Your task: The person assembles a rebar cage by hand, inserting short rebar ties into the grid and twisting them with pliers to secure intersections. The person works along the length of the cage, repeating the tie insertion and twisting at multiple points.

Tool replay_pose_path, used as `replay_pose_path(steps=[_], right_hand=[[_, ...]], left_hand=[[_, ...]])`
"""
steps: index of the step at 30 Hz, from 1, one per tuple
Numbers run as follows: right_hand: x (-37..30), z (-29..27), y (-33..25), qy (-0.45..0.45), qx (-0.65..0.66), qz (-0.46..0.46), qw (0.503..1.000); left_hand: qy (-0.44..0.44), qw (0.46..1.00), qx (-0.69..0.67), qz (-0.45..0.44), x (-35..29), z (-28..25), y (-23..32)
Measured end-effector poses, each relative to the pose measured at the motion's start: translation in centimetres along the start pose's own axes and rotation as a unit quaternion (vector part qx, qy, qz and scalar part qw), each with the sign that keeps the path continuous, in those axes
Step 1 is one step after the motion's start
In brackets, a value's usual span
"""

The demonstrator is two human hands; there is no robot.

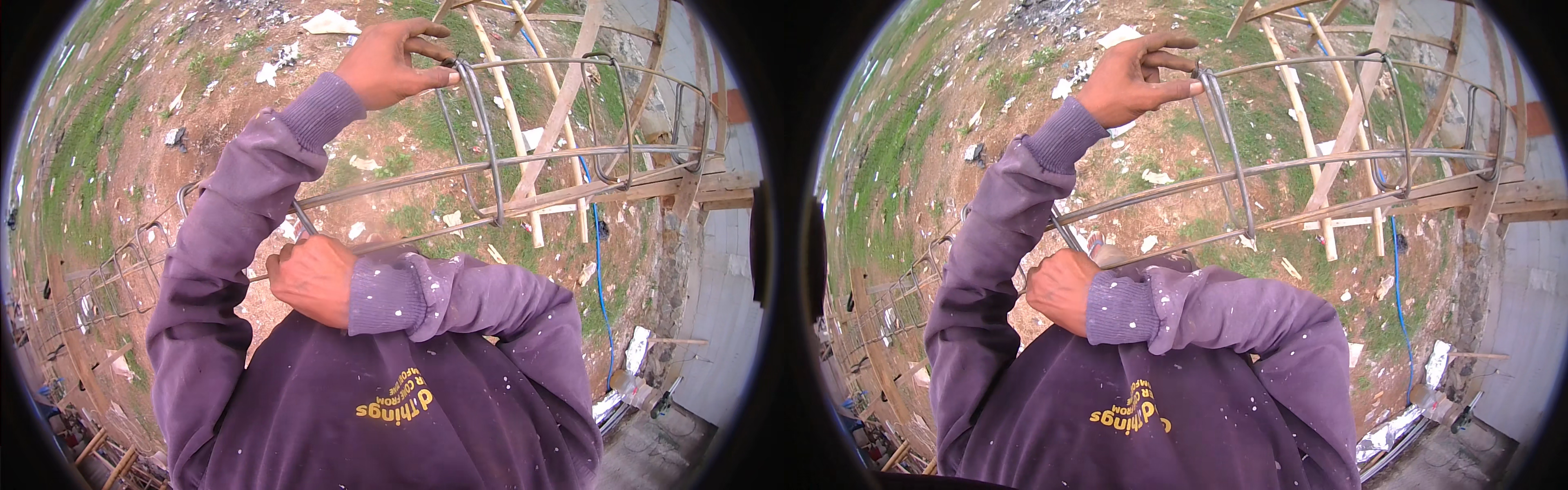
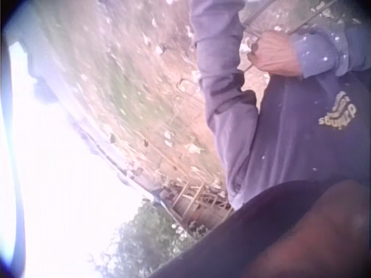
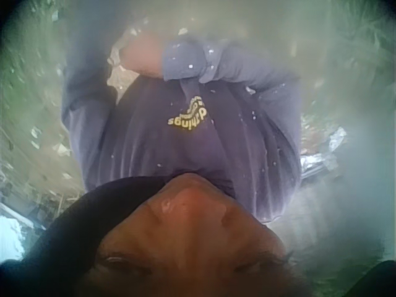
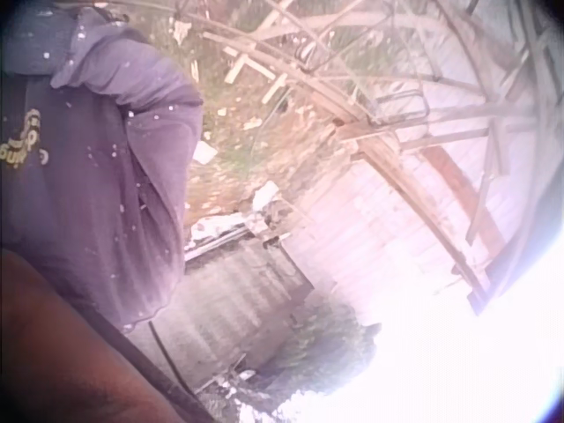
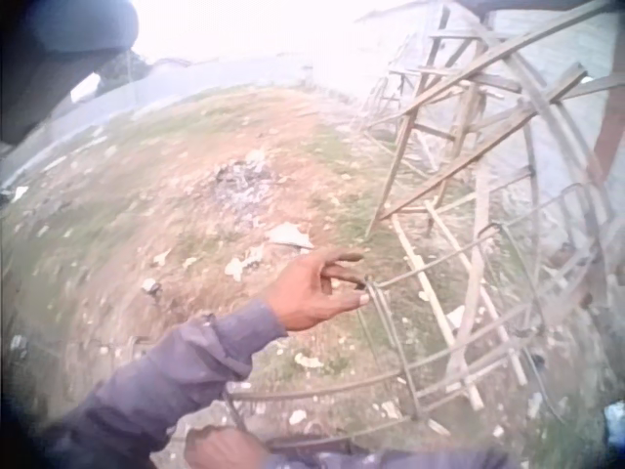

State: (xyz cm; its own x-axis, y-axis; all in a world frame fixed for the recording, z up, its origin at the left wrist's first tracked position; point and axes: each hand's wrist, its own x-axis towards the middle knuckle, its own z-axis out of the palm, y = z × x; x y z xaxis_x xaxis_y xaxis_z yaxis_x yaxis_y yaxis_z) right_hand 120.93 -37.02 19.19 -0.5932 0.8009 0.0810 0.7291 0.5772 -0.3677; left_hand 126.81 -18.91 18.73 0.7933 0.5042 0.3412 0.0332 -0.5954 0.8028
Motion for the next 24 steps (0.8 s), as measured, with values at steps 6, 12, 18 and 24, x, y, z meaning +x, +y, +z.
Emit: replay_pose_path(steps=[6, 12, 18, 24], right_hand=[[-6.6, -8.9, 3.0, 0.122, 0.104, 0.028, 0.987], [-17.1, -18.9, 6.4, 0.406, 0.327, 0.249, 0.817], [-22.6, -18.8, 12.3, 0.566, 0.509, 0.090, 0.642], [-18.5, -16.4, 14.6, 0.374, 0.608, -0.018, 0.701]], left_hand=[[0.007, 1.000, -0.006, 0.020, 0.3, -0.2, 0.3], [-0.043, 0.998, 0.020, -0.031, 0.2, -0.9, 0.7], [-0.037, 0.998, -0.032, -0.035, 0.9, -0.3, 0.3], [-0.066, 0.995, -0.072, -0.005, 1.5, -0.6, 0.5]])
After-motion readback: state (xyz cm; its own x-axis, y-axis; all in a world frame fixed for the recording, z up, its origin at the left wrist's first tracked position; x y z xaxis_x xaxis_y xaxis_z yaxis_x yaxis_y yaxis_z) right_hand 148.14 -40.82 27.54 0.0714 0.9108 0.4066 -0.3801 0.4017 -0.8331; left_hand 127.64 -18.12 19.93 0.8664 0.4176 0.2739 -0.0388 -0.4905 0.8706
